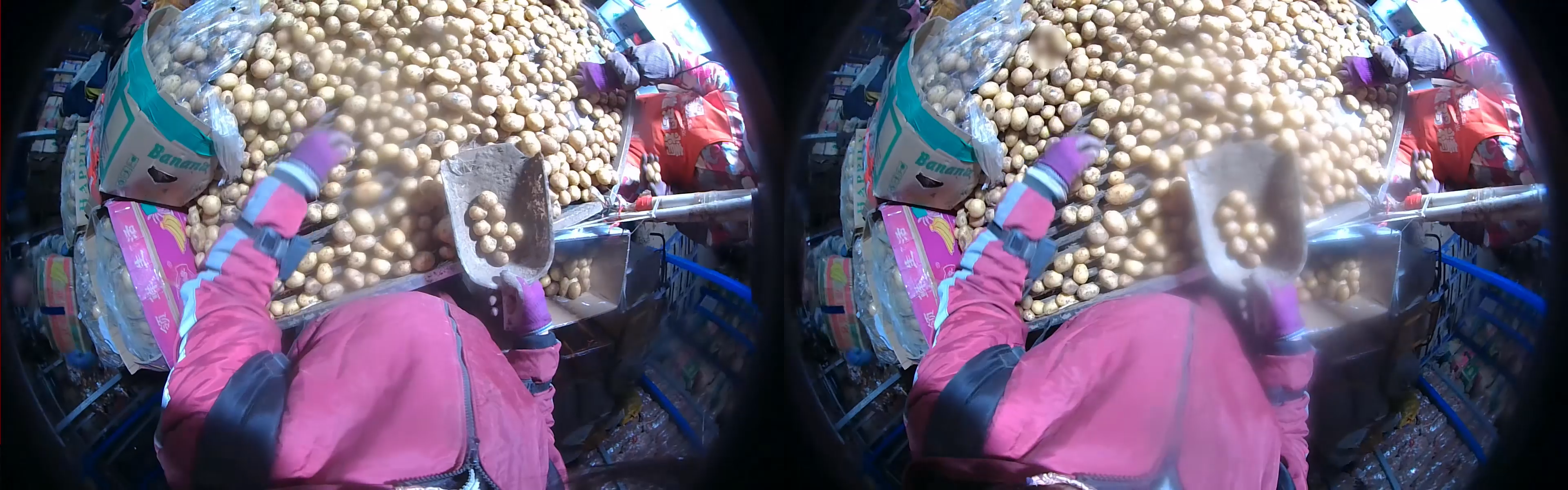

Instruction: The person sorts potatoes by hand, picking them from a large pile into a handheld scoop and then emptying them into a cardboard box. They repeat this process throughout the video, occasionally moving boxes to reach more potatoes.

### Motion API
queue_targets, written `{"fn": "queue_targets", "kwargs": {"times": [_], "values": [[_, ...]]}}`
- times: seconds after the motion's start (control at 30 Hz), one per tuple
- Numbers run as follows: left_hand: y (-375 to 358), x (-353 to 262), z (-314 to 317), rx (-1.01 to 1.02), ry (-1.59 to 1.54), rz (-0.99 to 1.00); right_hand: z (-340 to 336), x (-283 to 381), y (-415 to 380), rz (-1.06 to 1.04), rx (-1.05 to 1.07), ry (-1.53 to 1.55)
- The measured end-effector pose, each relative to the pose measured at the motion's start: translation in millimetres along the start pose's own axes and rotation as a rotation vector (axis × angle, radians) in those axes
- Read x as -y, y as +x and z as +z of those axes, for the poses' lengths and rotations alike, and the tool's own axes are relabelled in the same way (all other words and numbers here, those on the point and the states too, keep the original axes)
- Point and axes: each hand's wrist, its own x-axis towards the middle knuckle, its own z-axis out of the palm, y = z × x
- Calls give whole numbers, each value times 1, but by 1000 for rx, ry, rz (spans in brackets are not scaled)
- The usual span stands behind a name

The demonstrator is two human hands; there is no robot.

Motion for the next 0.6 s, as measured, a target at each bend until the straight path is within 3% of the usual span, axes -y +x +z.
{"fn": "queue_targets", "kwargs": {"times": [0.03, 0.07, 0.1, 0.17, 0.23, 0.27, 0.3, 0.33, 0.4, 0.47, 0.53, 0.6], "values": [[-9, -7, 11, 101, -31, -262, -1, -2, 0, -20, 17, -25], [-14, -34, 13, 98, 20, -378, -7, 5, 4, 63, 109, -15], [-20, -30, 31, 137, 210, -343, -10, 9, 5, 58, 122, -27], [-39, 3, 76, 36, 230, -280, -12, 15, 7, -39, 75, -76], [-6, -50, 49, 182, 194, -561, -8, 8, 10, -124, 8, -47], [-6, -41, 57, 128, 244, -519, -2, 3, 14, -121, 12, 25], [-6, -33, 64, 126, 293, -468, 4, 4, 14, 257, 130, 609], [-6, -33, 62, 124, 349, -423, 6, 13, 16, 693, 12, 1168], [-10, -30, 51, 119, 140, -521, 4, 14, 15, 716, 51, 1117], [-7, -42, 34, -40, -229, -523, 12, -2, 14, 656, 100, 1092], [3, -88, 19, -49, -599, -564, 12, -12, 11, 309, 81, 744], [13, -136, 0, 34, -404, -294, 4, -8, 14, -322, 12, 55]]}}
